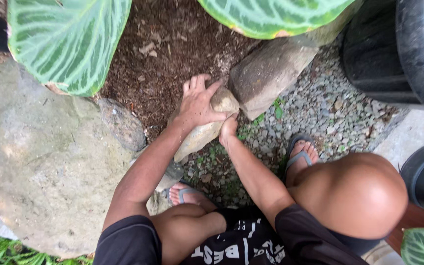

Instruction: The person squats in a garden area and uses their hands to pick up, move, and arrange several rocks around the base of a large-leafed plant. They repeatedly adjust the position of the rocks to fit them into a border.

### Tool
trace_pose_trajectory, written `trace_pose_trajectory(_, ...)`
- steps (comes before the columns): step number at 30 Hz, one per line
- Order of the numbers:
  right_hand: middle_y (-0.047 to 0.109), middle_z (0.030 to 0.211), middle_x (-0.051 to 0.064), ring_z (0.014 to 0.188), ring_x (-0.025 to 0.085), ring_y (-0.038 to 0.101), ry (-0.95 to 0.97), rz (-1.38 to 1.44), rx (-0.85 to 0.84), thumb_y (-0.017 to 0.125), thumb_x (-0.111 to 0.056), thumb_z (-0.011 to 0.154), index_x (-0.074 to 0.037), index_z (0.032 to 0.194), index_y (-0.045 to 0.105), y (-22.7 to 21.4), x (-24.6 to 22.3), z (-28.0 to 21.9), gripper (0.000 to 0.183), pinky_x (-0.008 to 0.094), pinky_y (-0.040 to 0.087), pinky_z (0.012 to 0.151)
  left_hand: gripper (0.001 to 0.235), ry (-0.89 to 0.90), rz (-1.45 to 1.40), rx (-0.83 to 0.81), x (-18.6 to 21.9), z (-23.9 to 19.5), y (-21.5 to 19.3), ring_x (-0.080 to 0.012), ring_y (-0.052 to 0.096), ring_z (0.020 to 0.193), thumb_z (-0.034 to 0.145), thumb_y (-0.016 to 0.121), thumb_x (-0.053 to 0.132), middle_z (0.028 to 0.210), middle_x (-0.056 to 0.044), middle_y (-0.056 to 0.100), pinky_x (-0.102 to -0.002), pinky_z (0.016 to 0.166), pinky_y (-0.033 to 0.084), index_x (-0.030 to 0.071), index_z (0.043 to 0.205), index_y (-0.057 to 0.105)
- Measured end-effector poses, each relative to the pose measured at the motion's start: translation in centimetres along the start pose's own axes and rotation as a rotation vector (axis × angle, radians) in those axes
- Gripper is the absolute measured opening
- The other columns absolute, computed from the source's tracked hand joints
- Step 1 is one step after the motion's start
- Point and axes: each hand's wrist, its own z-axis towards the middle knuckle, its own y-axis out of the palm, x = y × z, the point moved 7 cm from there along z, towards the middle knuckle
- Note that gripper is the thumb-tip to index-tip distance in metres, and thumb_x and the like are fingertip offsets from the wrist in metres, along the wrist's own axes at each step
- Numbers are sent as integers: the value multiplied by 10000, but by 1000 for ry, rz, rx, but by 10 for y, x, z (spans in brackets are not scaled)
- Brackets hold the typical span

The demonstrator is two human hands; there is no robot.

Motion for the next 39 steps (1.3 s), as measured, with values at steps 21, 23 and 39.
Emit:
trace_pose_trajectory(21, 320, 1630, 126, 1482, 277, 357, -758, 36, -45, 341, -611, 1030, -79, 1599, 264, -53, -321, -1, 783, 406, 274, 1215, 1130, 74, 114, -129, 16, 17, 25, -366, 379, 1421, 752, 649, 850, 1540, -218, 383, -580, 1159, 371, 93, 1553, 401)
trace_pose_trajectory(23, 341, 1638, 154, 1492, 293, 374, -838, -15, -27, 334, -651, 1033, -57, 1609, 272, -49, -326, -10, 830, 419, 281, 1231, 1165, 173, 84, -19, 39, 32, 23, -361, 384, 1462, 777, 629, 873, 1587, -228, 372, -592, 1194, 362, 75, 1581, 356)
trace_pose_trajectory(39, 548, 1449, 177, 1320, 343, 578, -451, 234, -148, 384, -767, 892, -105, 1531, 387, -46, -302, 41, 920, 503, 491, 1074, 1305, -79, -447, -272, 93, 177, 96, -368, 415, 1456, 455, 882, 539, 1586, -214, 399, -502, 1193, 354, 150, 1583, 353)
